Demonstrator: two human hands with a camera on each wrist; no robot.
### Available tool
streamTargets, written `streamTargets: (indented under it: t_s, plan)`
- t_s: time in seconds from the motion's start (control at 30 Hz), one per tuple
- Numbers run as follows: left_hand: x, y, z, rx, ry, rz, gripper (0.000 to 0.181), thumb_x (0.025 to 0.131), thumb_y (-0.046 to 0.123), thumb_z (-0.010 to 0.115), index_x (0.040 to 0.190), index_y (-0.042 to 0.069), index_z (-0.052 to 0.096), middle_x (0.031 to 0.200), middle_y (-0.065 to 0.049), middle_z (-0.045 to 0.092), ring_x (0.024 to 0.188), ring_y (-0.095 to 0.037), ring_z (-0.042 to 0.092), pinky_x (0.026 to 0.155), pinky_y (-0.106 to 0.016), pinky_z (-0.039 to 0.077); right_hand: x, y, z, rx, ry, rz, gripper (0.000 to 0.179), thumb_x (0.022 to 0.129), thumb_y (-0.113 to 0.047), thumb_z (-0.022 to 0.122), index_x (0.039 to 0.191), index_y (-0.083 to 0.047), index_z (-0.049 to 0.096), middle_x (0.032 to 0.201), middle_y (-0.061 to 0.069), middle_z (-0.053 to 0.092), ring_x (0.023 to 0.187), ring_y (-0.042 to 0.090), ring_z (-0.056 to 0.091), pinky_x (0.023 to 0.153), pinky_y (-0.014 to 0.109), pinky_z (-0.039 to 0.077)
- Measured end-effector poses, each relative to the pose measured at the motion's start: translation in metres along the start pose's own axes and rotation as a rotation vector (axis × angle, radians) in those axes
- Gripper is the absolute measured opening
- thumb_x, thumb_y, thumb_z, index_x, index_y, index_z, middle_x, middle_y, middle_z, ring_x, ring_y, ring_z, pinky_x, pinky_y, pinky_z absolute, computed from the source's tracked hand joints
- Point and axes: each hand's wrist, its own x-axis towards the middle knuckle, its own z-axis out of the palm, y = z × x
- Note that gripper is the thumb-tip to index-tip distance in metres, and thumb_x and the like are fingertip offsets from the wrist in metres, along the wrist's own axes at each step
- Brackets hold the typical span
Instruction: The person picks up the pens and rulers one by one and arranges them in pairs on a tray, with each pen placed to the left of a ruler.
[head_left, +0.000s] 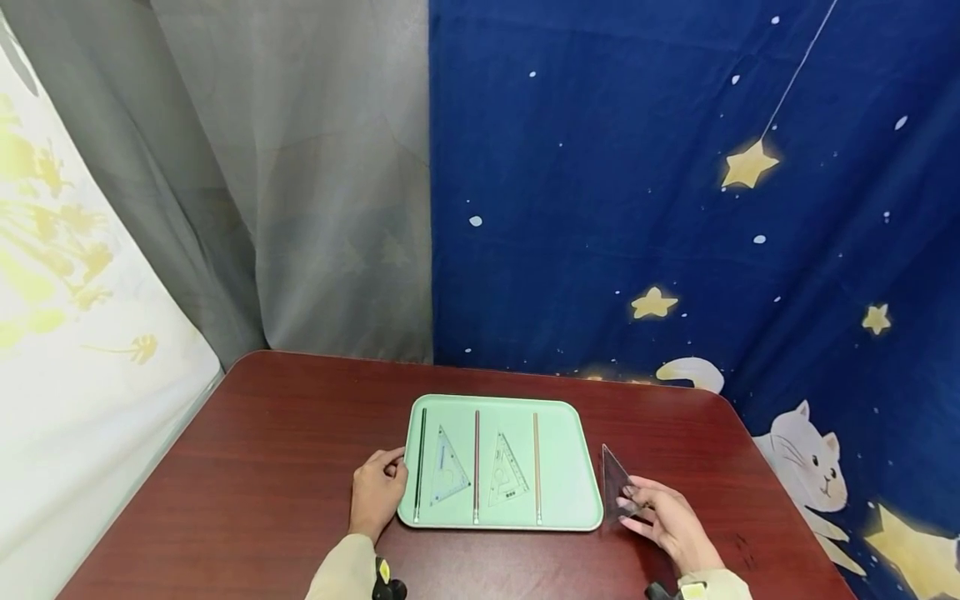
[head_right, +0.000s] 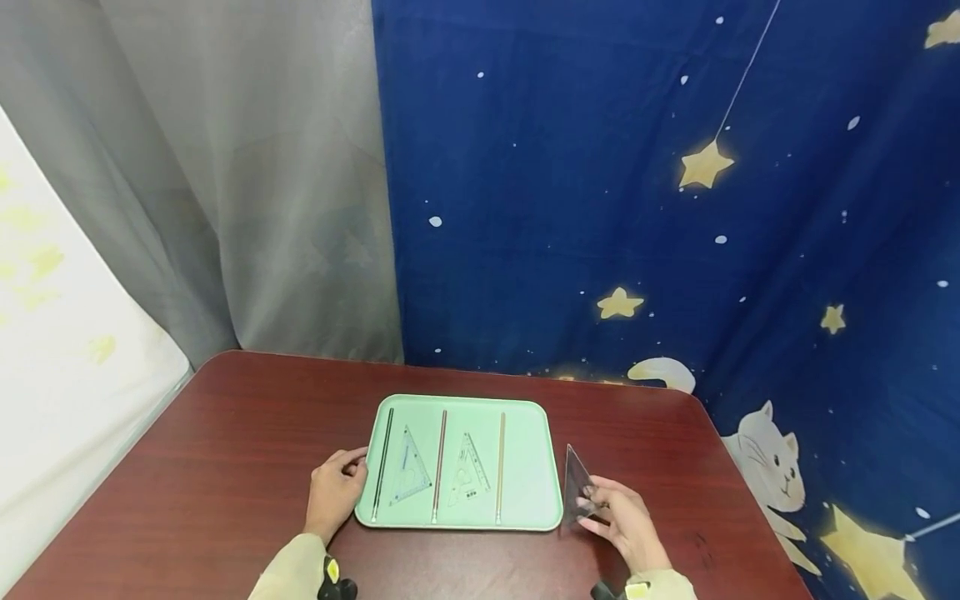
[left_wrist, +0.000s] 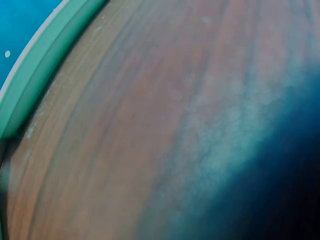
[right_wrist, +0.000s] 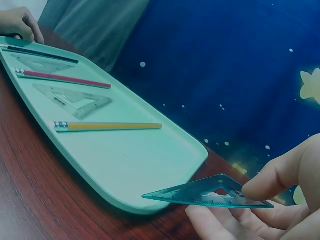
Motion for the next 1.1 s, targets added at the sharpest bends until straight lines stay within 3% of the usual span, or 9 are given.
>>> streamTargets:
  t_s: [0.27,0.63,0.87,1.1]
  plan:
    - [0.0,0.0,-0.002,-0.002,-0.007,-0.003,0.022,0.084,0.003,0.061,0.102,0.005,0.074,0.077,0.001,0.063,0.058,-0.001,0.046,0.057,-0.02,0.04,0.001,0.001,0.014,0.004,-0.046,-0.005,0.058,0.087,0.001,0.047,0.141,0.013,0.03,0.103,0.005,0.062,0.088,0.012,0.063,0.079,0.041,0.053]
    - [0.003,-0.001,-0.004,0.013,-0.003,-0.007,0.022,0.084,0.003,0.061,0.101,0.006,0.074,0.077,0.001,0.063,0.058,-0.002,0.046,0.058,-0.021,0.04,0.01,-0.006,0.039,-0.016,-0.081,-0.045,0.06,0.082,0.004,0.045,0.139,0.014,0.033,0.107,0.008,0.063,0.092,0.012,0.063,0.076,0.036,0.053]
    - [0.001,0.003,0.004,-0.019,-0.002,0.002,0.022,0.083,0.002,0.062,0.101,0.005,0.074,0.077,0.001,0.064,0.058,-0.001,0.047,0.057,-0.02,0.041,0.011,-0.006,0.046,-0.038,-0.062,-0.058,0.059,0.078,0.008,0.044,0.137,0.016,0.036,0.131,0.031,0.051,0.095,0.016,0.065,0.076,0.039,0.054]
    - [0.002,-0.002,0.003,-0.011,0.022,0.027,0.021,0.084,0.001,0.062,0.1,0.005,0.075,0.076,0.0,0.063,0.055,0.0,0.045,0.055,-0.019,0.04,0.017,0.0,0.053,-0.02,-0.09,-0.051,0.061,0.078,0.011,0.043,0.138,0.018,0.034,0.132,0.033,0.05,0.1,0.017,0.063,0.078,0.039,0.054]
